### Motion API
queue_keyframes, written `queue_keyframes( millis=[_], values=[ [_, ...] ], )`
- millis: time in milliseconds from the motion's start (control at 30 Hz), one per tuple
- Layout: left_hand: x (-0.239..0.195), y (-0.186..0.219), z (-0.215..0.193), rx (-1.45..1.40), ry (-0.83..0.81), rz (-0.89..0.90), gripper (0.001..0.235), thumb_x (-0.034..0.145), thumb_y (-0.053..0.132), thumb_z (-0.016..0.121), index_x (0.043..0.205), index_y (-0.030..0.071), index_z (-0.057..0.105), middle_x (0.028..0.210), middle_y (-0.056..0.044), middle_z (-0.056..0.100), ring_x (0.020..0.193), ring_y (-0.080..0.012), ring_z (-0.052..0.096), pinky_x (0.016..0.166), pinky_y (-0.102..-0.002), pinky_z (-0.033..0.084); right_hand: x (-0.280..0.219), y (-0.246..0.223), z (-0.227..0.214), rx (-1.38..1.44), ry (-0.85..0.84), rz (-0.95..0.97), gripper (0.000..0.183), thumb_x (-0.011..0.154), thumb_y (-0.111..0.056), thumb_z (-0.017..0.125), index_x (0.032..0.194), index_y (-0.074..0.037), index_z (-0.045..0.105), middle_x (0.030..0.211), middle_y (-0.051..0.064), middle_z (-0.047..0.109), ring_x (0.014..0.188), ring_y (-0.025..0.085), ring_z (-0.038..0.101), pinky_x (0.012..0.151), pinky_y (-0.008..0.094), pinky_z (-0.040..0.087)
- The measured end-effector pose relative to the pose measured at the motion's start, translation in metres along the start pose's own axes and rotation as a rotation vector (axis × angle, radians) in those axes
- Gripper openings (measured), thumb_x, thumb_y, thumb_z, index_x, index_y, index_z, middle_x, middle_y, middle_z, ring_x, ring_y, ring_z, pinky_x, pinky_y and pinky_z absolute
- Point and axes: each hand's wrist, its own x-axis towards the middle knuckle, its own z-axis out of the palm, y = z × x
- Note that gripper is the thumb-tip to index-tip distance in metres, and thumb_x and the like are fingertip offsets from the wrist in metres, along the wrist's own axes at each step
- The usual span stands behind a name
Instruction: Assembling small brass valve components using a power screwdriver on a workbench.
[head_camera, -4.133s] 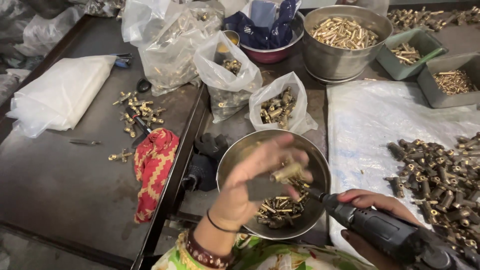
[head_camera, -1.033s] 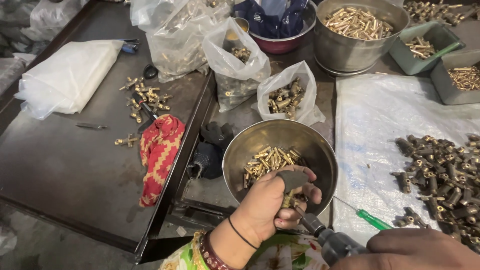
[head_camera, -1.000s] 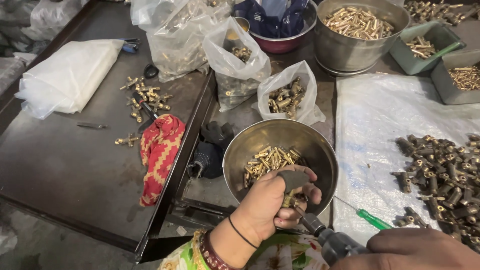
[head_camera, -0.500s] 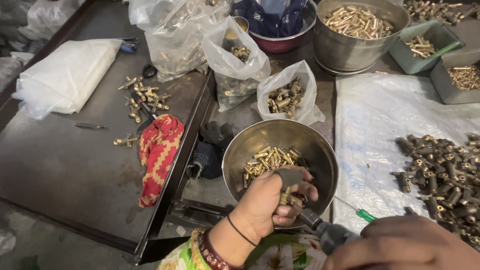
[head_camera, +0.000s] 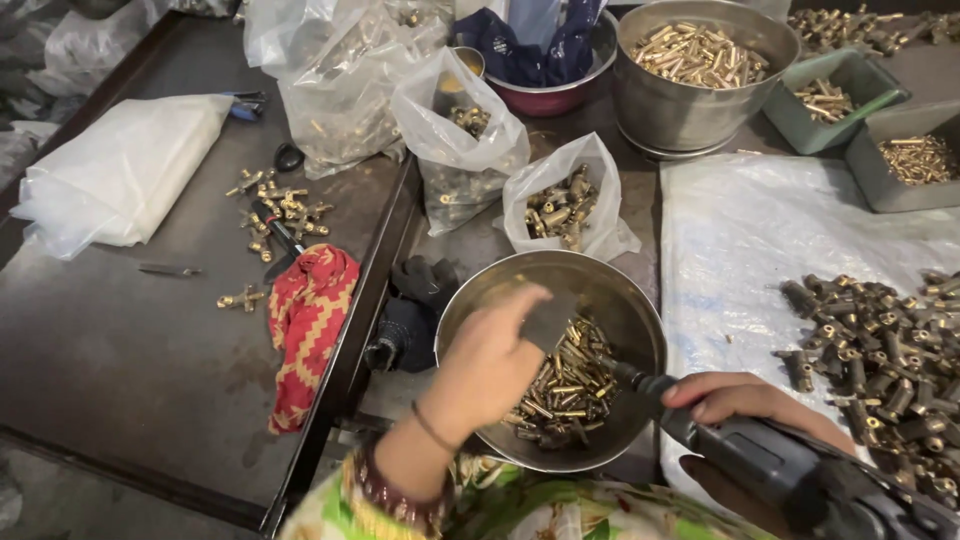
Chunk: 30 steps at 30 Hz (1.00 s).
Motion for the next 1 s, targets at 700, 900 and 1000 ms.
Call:
queue_keyframes(
  millis=[700, 900, 1000],
  values=[
    [0.096, 0.02, -0.036, 0.174, 0.031, 0.211, 0.042, 0.083, 0.004, 0.054, 0.124, 0.007, 0.064, 0.116, -0.015, 0.069, 0.101, -0.0245, 0.067, 0.087, -0.035, 0.055, -0.012, 0.033, -0.002, 0.082, 0.082, -0.019, 0.047, 0.068, 0.007, 0.08, 0.112, -0.003, 0.066, 0.12, 0.019, 0.072, 0.117, 0.027, 0.07, 0.105, 0.041, 0.053],
    [0.08, 0.036, -0.027, 0.391, -0.021, 0.077, 0.04, 0.081, 0.007, 0.058, 0.12, 0.01, 0.067, 0.103, -0.011, 0.073, 0.09, -0.0256, 0.072, 0.08, -0.037, 0.057, -0.022, 0.031, -0.01, 0.041, 0.032, 0.007, 0.047, 0.069, 0.009, 0.079, 0.111, -0.004, 0.065, 0.122, 0.019, 0.072, 0.119, 0.027, 0.07, 0.105, 0.039, 0.052],
    [0.063, 0.004, -0.008, 0.602, -0.322, 0.078, 0.037, 0.078, 0.013, 0.064, 0.114, 0.01, 0.07, 0.099, -0.013, 0.075, 0.091, -0.031, 0.073, 0.081, -0.042, 0.056, -0.019, 0.032, -0.01, 0.108, 0.014, 0.027, 0.047, 0.07, 0.01, 0.08, 0.112, -0.004, 0.066, 0.124, 0.02, 0.071, 0.119, 0.028, 0.07, 0.105, 0.039, 0.052]
  ],
)
